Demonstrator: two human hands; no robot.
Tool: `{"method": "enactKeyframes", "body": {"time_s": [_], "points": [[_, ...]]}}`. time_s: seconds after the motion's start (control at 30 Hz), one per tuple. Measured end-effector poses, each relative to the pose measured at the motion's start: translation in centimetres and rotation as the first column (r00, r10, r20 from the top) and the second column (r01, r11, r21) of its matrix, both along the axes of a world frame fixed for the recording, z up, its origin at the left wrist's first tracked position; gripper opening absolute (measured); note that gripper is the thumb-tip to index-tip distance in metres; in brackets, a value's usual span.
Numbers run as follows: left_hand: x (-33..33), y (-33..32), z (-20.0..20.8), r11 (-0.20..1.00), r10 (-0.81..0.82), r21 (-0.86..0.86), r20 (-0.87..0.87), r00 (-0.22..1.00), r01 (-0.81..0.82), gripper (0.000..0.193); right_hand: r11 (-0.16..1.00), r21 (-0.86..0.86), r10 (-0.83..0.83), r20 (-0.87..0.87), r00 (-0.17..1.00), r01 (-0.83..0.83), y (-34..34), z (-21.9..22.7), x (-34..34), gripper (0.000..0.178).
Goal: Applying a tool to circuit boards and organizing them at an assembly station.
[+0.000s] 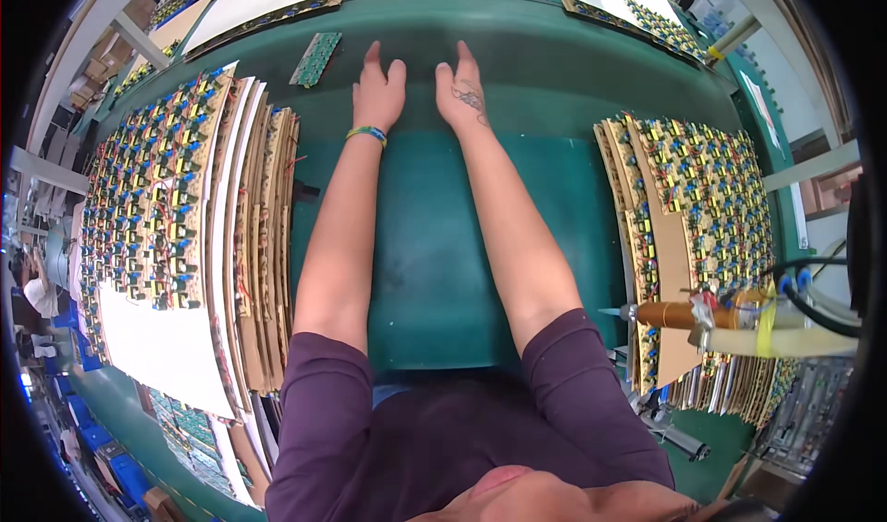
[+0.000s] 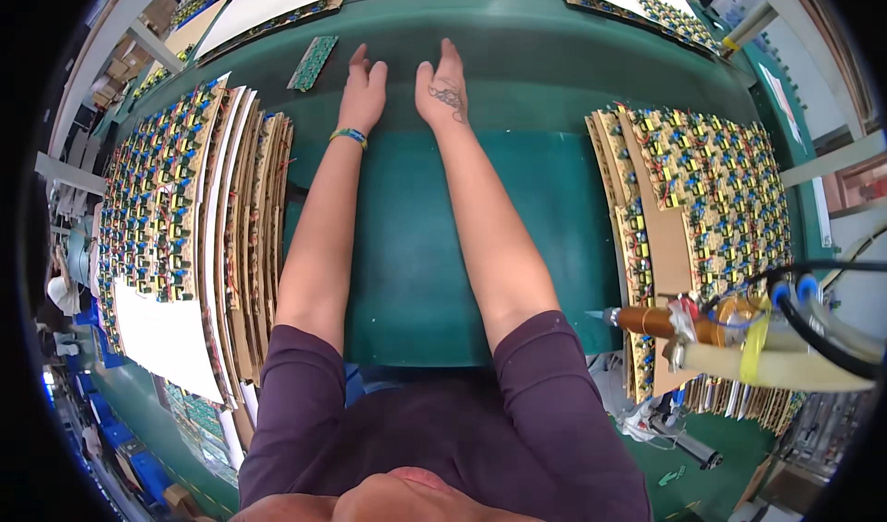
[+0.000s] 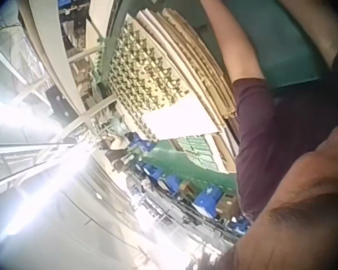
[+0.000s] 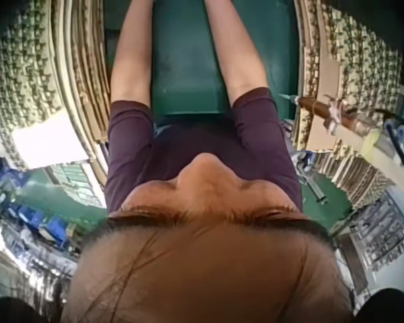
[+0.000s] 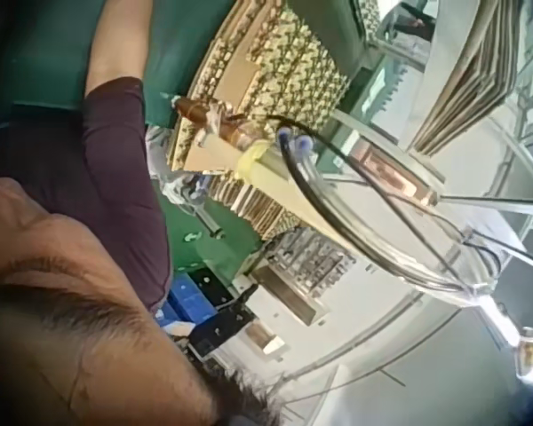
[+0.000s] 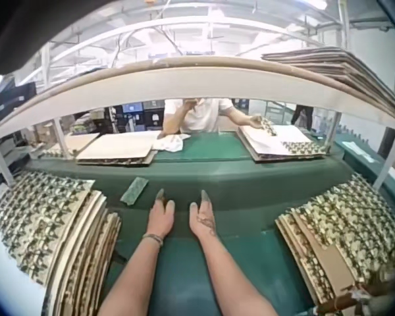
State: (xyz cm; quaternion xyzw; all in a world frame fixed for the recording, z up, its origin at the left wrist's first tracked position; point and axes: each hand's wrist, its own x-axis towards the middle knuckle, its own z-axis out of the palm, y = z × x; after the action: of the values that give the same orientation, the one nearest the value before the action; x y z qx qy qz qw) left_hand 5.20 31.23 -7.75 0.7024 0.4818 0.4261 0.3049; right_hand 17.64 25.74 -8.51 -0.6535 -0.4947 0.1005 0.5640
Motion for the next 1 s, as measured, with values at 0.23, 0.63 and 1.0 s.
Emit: {"method": "enactKeyframes", "body": {"time_s": [0.23, 0.63, 1.0], "points": [[0.6, 3.2, -1.0, 0.950, 0.157, 0.313, -0.436, 0.886, -0.015, 0.054, 0.974, -0.171, -0.051, 0.463, 0.885, 0.145, 3.4, -0.4, 0.8, 0.051], [5.3, 5.5, -1.7, 0.961, 0.029, 0.227, -0.647, 0.762, 0.157, 0.051, 0.834, -0.487, 0.126, 0.625, 0.771, 0.258, 6.3, -0.3, 2.4, 0.051], [6.1, 6.0, -2.7, 0.966, 0.040, 0.200, -0.737, 0.675, 0.161, 0.046, 0.878, -0.408, 0.099, 0.666, 0.739, 0.250, 7.5, -1.8, 3.3, 0.045]]}}
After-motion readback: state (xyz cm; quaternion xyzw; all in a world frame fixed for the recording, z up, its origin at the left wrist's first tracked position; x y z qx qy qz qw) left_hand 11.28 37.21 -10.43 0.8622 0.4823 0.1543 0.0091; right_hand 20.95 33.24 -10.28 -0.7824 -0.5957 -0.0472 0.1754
